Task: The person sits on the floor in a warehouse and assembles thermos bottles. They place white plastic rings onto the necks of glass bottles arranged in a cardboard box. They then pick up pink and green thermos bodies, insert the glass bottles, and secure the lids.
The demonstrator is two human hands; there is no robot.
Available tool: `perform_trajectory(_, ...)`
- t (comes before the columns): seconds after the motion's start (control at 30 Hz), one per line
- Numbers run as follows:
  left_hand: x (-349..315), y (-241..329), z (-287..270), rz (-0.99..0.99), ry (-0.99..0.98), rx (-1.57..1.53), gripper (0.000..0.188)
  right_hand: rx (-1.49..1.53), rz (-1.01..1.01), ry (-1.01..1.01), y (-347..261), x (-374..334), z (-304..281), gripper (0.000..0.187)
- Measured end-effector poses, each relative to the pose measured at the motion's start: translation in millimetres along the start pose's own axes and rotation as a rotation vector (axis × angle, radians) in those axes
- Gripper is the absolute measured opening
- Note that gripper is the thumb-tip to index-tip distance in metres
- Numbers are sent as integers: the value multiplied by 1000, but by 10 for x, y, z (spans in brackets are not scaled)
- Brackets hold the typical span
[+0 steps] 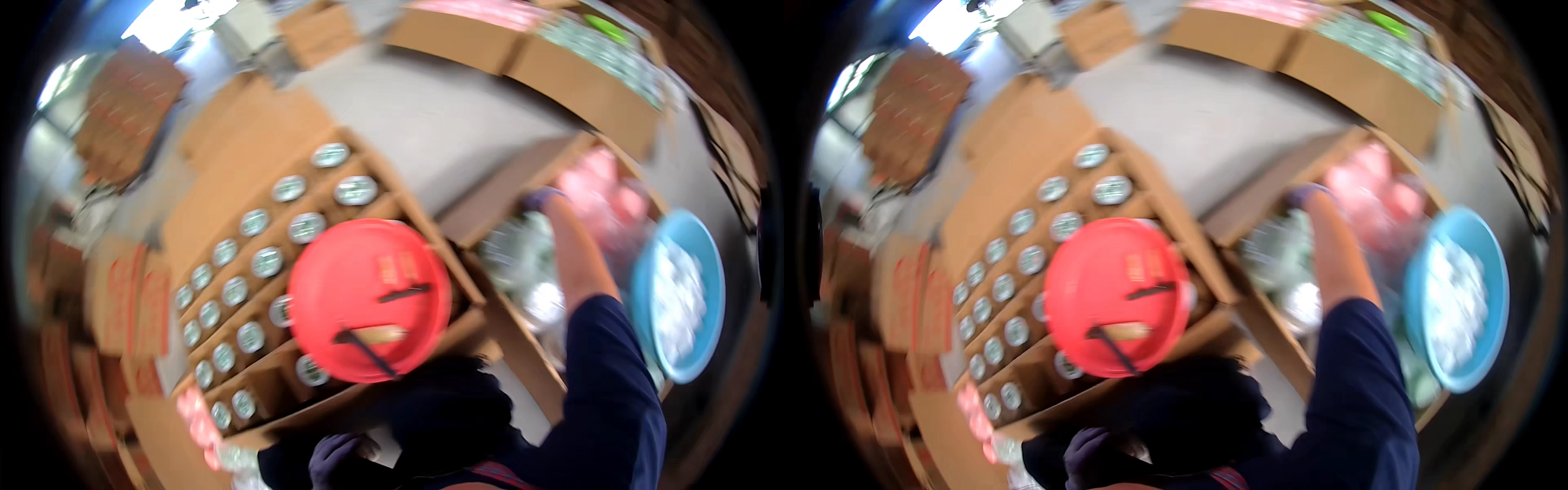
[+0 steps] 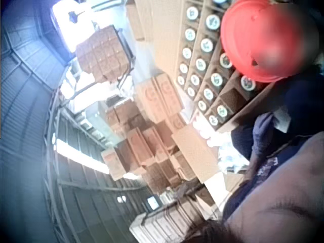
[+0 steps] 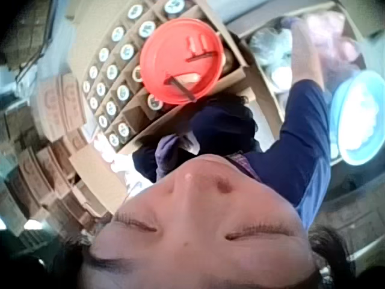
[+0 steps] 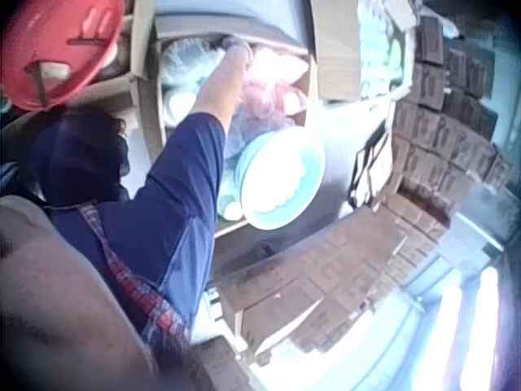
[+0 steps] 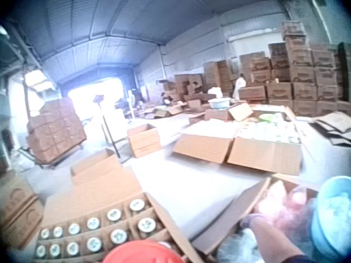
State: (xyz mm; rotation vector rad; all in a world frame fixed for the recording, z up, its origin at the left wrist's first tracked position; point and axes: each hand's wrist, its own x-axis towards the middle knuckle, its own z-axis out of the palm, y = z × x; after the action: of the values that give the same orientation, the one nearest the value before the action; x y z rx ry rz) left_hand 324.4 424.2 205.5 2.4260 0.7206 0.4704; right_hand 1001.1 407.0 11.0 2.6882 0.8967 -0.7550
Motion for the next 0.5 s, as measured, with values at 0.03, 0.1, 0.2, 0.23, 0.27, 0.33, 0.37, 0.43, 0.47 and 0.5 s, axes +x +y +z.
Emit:
perform_trajectory(0.03,-25,37,-73,-39,32,53,22,-70,63,4,-32,68,41,49)
perform_trajectory(0.1,-25,4,-89,-97,39,81,23,-205,153,-14,-293,182,119,48)
perform_trajectory(0.2,-25,-71,0,-129,-15,-5,26,-346,267,-55,-351,195,197,48)
perform_trajectory(0.23,-24,3,-19,-146,-10,-9,28,-380,290,-66,-324,218,224,48)
perform_trajectory(0.27,-43,15,-9,-163,-12,-29,29,-415,305,-75,-341,237,235,48)
perform_trajectory(0.33,-68,-32,5,-167,-48,-2,29,-453,314,-86,-377,246,289,49)
perform_trajectory(0.37,-67,-60,24,-162,-67,3,30,-464,324,-83,-361,241,286,49)
perform_trajectory(0.43,-62,-74,20,-171,-69,-2,31,-466,319,-84,-393,212,347,50)
perform_trajectory(0.47,-50,-85,39,-168,-65,-13,32,-463,323,-84,-407,202,355,51)
perform_trajectory(0.5,-35,-83,47,-181,-74,-28,33,-467,322,-88,-461,187,349,51)
